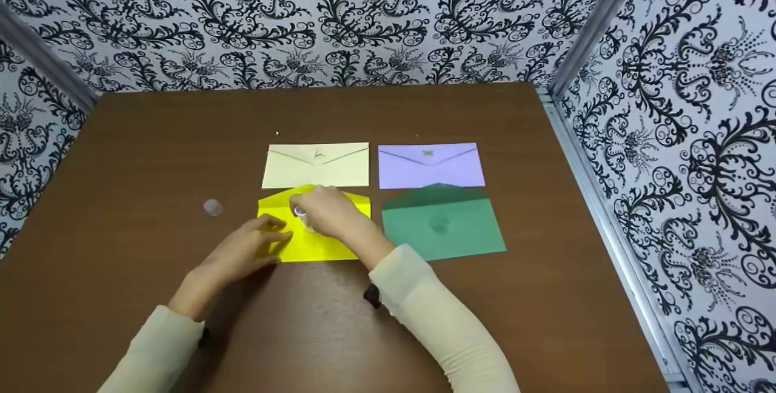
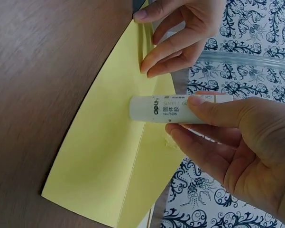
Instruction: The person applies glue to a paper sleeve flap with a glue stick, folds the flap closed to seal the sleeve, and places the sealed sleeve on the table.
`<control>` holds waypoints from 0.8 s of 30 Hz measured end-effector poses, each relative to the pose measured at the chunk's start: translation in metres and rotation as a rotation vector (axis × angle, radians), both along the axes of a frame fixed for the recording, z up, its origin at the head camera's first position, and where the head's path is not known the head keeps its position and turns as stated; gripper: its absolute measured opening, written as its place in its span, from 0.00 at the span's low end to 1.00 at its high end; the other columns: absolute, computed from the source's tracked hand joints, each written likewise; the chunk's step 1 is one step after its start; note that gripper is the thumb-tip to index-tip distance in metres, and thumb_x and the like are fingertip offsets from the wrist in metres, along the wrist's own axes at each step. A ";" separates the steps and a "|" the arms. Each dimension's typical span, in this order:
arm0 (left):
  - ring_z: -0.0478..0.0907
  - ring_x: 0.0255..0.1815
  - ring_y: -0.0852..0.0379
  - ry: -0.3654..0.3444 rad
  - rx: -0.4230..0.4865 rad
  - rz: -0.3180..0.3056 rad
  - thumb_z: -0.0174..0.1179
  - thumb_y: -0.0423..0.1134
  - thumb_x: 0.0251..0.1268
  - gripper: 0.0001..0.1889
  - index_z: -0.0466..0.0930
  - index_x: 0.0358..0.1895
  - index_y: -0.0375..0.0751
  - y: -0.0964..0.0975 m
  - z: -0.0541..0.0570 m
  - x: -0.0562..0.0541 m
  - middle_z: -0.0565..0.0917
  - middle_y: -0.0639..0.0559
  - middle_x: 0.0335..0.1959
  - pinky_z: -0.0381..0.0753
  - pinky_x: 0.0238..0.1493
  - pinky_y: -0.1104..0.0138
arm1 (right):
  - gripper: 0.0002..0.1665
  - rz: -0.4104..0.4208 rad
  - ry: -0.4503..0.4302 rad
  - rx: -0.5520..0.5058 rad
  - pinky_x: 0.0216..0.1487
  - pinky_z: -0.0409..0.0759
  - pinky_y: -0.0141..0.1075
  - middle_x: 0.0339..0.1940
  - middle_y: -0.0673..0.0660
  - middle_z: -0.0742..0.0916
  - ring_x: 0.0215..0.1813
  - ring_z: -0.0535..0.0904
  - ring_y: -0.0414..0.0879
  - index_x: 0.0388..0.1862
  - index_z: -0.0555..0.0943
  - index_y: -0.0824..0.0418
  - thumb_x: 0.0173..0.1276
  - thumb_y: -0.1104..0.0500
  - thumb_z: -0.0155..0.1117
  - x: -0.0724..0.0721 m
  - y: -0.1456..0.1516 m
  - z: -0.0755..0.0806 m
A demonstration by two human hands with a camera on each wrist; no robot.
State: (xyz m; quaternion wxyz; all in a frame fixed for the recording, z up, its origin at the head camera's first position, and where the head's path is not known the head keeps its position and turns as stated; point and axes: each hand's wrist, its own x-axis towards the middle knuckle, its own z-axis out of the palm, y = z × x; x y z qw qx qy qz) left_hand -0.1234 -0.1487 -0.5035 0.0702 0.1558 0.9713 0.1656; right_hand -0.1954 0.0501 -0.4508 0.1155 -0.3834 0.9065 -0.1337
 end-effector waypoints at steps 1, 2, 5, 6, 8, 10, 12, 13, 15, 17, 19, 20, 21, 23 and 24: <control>0.76 0.61 0.44 -0.003 0.001 0.000 0.72 0.37 0.58 0.24 0.83 0.60 0.45 0.000 0.000 0.000 0.78 0.44 0.60 0.77 0.68 0.53 | 0.12 0.014 0.008 0.010 0.52 0.85 0.41 0.45 0.54 0.89 0.44 0.84 0.50 0.51 0.83 0.53 0.70 0.61 0.66 -0.001 -0.001 0.000; 0.75 0.61 0.44 -0.004 0.003 -0.002 0.72 0.37 0.58 0.24 0.83 0.60 0.45 0.000 0.001 0.000 0.78 0.44 0.61 0.76 0.68 0.53 | 0.12 0.026 0.015 0.020 0.52 0.85 0.40 0.45 0.54 0.89 0.43 0.84 0.50 0.51 0.83 0.53 0.70 0.60 0.66 -0.001 -0.002 0.000; 0.75 0.62 0.43 -0.004 0.006 -0.005 0.71 0.37 0.59 0.23 0.83 0.60 0.44 0.000 0.001 0.000 0.78 0.45 0.61 0.76 0.69 0.53 | 0.13 0.060 0.041 0.042 0.51 0.85 0.40 0.46 0.54 0.89 0.42 0.84 0.49 0.52 0.83 0.52 0.70 0.59 0.66 -0.003 -0.004 -0.002; 0.75 0.63 0.43 -0.004 0.007 -0.008 0.71 0.37 0.59 0.23 0.83 0.60 0.44 0.000 0.001 0.000 0.78 0.45 0.61 0.76 0.69 0.53 | 0.13 0.065 0.050 0.043 0.51 0.85 0.40 0.46 0.54 0.89 0.41 0.84 0.49 0.52 0.82 0.52 0.70 0.59 0.66 -0.004 -0.005 -0.002; 0.75 0.63 0.43 -0.002 0.009 -0.015 0.71 0.37 0.59 0.23 0.83 0.59 0.44 -0.001 0.001 0.000 0.78 0.45 0.61 0.76 0.69 0.52 | 0.13 0.059 0.067 0.036 0.49 0.86 0.39 0.45 0.53 0.89 0.41 0.84 0.49 0.52 0.82 0.52 0.70 0.59 0.66 -0.004 -0.007 -0.004; 0.75 0.62 0.42 0.007 0.011 -0.026 0.72 0.36 0.58 0.23 0.84 0.58 0.44 -0.001 0.001 -0.001 0.78 0.44 0.61 0.77 0.68 0.52 | 0.13 0.040 0.086 0.016 0.48 0.86 0.38 0.45 0.53 0.90 0.42 0.85 0.49 0.52 0.82 0.52 0.70 0.59 0.66 -0.005 -0.009 -0.007; 0.75 0.62 0.42 0.012 0.011 -0.035 0.72 0.36 0.57 0.22 0.85 0.58 0.44 -0.001 0.002 -0.001 0.78 0.43 0.61 0.78 0.67 0.52 | 0.13 0.012 0.104 -0.005 0.48 0.86 0.38 0.45 0.54 0.90 0.43 0.86 0.49 0.52 0.82 0.53 0.70 0.60 0.66 -0.004 -0.010 -0.009; 0.75 0.62 0.42 0.014 0.009 -0.038 0.72 0.36 0.57 0.22 0.85 0.57 0.45 -0.002 0.002 -0.001 0.78 0.43 0.61 0.78 0.66 0.52 | 0.13 -0.004 0.113 -0.009 0.48 0.86 0.38 0.45 0.54 0.90 0.43 0.86 0.50 0.52 0.82 0.53 0.70 0.60 0.66 -0.004 -0.011 -0.009; 0.75 0.62 0.42 0.011 0.007 -0.041 0.73 0.36 0.57 0.22 0.85 0.57 0.45 -0.002 0.002 -0.002 0.78 0.42 0.60 0.78 0.66 0.52 | 0.14 -0.038 0.132 -0.009 0.48 0.87 0.39 0.45 0.56 0.90 0.45 0.86 0.51 0.53 0.82 0.53 0.70 0.60 0.66 -0.004 -0.013 -0.011; 0.75 0.62 0.42 0.003 0.001 -0.037 0.73 0.37 0.57 0.22 0.85 0.58 0.45 -0.002 0.002 -0.002 0.78 0.43 0.61 0.78 0.66 0.52 | 0.15 -0.074 0.148 0.000 0.48 0.87 0.41 0.45 0.58 0.89 0.44 0.85 0.53 0.54 0.81 0.54 0.69 0.58 0.67 -0.003 -0.015 -0.011; 0.75 0.62 0.43 -0.004 -0.004 -0.032 0.73 0.37 0.57 0.23 0.84 0.58 0.45 -0.002 0.001 -0.002 0.78 0.43 0.61 0.77 0.67 0.52 | 0.15 -0.107 0.164 0.014 0.47 0.87 0.42 0.44 0.59 0.89 0.43 0.85 0.54 0.53 0.80 0.55 0.69 0.56 0.68 -0.002 -0.016 -0.011; 0.75 0.63 0.43 -0.008 -0.003 -0.029 0.73 0.37 0.57 0.23 0.84 0.58 0.45 -0.002 0.001 -0.002 0.78 0.43 0.61 0.77 0.67 0.52 | 0.15 -0.121 0.170 0.019 0.47 0.87 0.43 0.44 0.59 0.89 0.43 0.85 0.54 0.53 0.80 0.55 0.69 0.56 0.68 -0.002 -0.016 -0.011; 0.75 0.63 0.43 -0.010 -0.003 -0.025 0.73 0.37 0.57 0.23 0.84 0.58 0.45 -0.002 0.001 -0.002 0.78 0.43 0.61 0.77 0.67 0.52 | 0.15 -0.133 0.175 0.022 0.47 0.87 0.43 0.44 0.58 0.89 0.43 0.85 0.54 0.53 0.80 0.55 0.69 0.56 0.68 -0.002 -0.016 -0.011; 0.75 0.63 0.43 -0.014 -0.004 -0.017 0.73 0.37 0.57 0.23 0.84 0.59 0.46 -0.002 0.000 -0.002 0.78 0.43 0.61 0.77 0.67 0.52 | 0.14 -0.159 0.174 0.025 0.47 0.86 0.43 0.43 0.58 0.90 0.43 0.85 0.54 0.51 0.80 0.56 0.69 0.56 0.68 -0.001 -0.016 -0.010; 0.75 0.63 0.43 -0.017 -0.005 -0.014 0.73 0.37 0.57 0.24 0.84 0.59 0.46 -0.002 0.000 -0.002 0.78 0.43 0.61 0.77 0.67 0.52 | 0.14 -0.171 0.172 0.025 0.46 0.86 0.43 0.43 0.58 0.90 0.43 0.85 0.54 0.51 0.81 0.56 0.69 0.56 0.68 -0.001 -0.015 -0.009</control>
